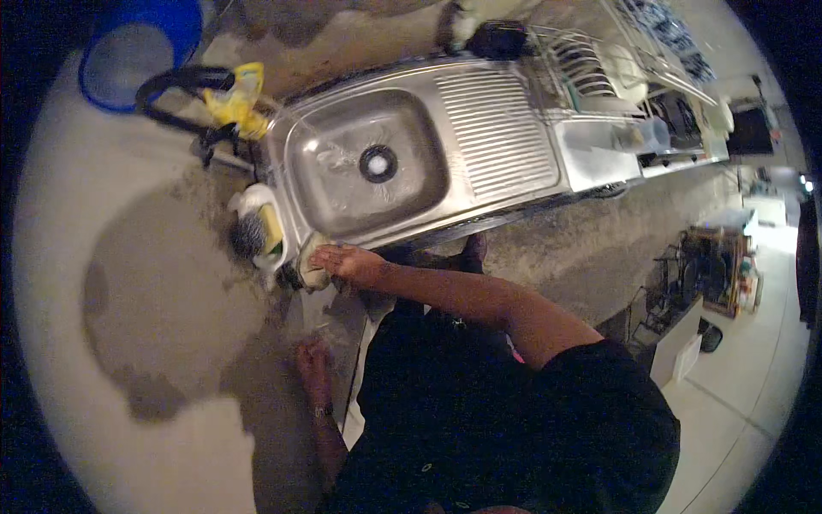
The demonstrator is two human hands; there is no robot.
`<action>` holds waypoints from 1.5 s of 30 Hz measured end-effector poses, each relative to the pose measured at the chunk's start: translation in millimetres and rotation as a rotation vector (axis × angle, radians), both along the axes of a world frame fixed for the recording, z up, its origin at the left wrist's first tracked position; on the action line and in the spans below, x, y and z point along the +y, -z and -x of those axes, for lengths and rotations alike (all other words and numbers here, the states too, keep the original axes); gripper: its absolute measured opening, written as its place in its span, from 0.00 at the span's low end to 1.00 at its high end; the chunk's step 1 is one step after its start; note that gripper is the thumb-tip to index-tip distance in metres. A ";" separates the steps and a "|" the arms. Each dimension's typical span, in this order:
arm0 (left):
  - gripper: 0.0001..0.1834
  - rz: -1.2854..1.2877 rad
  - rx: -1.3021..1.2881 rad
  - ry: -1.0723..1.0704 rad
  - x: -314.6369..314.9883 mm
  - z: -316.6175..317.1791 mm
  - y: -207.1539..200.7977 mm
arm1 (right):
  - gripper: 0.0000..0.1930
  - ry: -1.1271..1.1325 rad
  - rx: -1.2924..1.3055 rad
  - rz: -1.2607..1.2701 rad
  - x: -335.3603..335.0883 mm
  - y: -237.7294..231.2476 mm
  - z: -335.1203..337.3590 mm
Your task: Scrubbing and cleaning the kitchen sink and the surrounding metal counter surface with a sponge and soapy water.
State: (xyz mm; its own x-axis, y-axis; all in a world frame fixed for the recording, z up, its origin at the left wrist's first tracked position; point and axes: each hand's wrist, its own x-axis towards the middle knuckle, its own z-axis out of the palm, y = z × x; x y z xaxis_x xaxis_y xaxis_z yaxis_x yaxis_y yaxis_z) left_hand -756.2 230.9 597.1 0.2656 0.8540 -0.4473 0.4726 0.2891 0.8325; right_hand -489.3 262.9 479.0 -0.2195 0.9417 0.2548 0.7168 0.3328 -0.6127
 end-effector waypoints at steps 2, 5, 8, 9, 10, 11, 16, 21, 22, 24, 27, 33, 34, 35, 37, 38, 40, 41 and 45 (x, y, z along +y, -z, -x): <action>0.07 0.047 0.000 0.075 2.5 27.5 34.6 | 0.30 0.043 0.039 0.005 -12.8 11.2 -17.9; 0.08 0.123 -0.015 0.100 4.9 25.3 41.9 | 0.22 0.347 0.032 0.550 -33.5 -8.5 -57.7; 0.09 -0.074 0.021 0.045 -22.6 108.9 111.0 | 0.14 0.501 0.296 0.444 -94.2 -50.2 -165.4; 0.09 -0.280 0.099 0.024 0.1 99.9 156.0 | 0.15 0.685 0.625 0.483 -109.4 -83.8 -186.9; 0.09 -0.275 0.074 0.051 6.0 70.4 148.2 | 0.16 0.903 0.949 0.510 -139.4 -113.6 -216.6; 0.09 -0.020 -0.115 0.081 10.7 19.2 108.9 | 0.19 1.125 0.651 0.260 -192.2 -73.8 -255.1; 0.07 0.051 -0.101 0.169 17.1 -70.2 66.1 | 0.19 1.451 0.617 -0.025 -316.6 -123.7 -380.9; 0.07 0.054 -0.099 0.143 18.4 -163.0 19.6 | 0.24 1.544 0.072 0.514 -335.5 -116.5 -477.5; 0.07 0.058 -0.094 0.144 17.6 -180.7 19.1 | 0.24 1.545 0.074 0.521 -348.5 -84.2 -498.2; 0.07 0.059 -0.054 0.153 11.0 -207.9 7.1 | 0.25 1.203 -0.589 0.286 -388.2 2.4 -537.1; 0.06 0.122 -0.014 0.147 5.3 -192.9 19.6 | 0.23 1.278 -0.356 0.288 -362.2 37.2 -522.5; 0.06 0.252 -0.112 0.031 -10.2 -170.0 25.8 | 0.24 1.019 -0.230 0.382 -226.6 -34.7 -371.1; 0.06 0.276 -0.132 0.072 -10.5 -177.2 28.7 | 0.19 1.128 -0.347 0.241 -221.9 14.5 -360.1; 0.06 0.267 -0.131 0.047 -11.8 -173.3 22.6 | 0.15 1.054 -0.356 0.188 -192.1 -6.8 -330.2; 0.06 0.201 -0.140 0.069 -15.9 -180.9 9.9 | 0.13 1.055 -0.320 0.065 -157.2 -7.3 -284.1; 0.06 0.187 -0.150 0.056 -14.9 -179.6 7.2 | 0.14 0.987 -0.331 0.223 -135.3 -6.0 -260.6; 0.05 0.230 -0.210 -0.039 -15.6 -174.3 0.3 | 0.14 0.999 -0.116 0.178 -102.9 -10.6 -219.5; 0.05 0.223 -0.219 -0.040 -16.0 -170.2 -4.5 | 0.14 0.961 -0.167 0.137 -92.1 3.2 -205.3; 0.05 0.160 -0.241 0.034 -7.2 -157.0 -18.6 | 0.18 1.006 0.560 0.301 -54.3 -23.1 -188.3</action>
State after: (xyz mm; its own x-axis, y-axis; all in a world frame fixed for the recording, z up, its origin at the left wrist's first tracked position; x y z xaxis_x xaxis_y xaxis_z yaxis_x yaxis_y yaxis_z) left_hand -599.2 223.7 615.7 0.4083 0.7665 -0.4957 0.2781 0.4128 0.8674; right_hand -301.0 208.6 502.1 0.7235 0.6661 -0.1812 0.1812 -0.4367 -0.8812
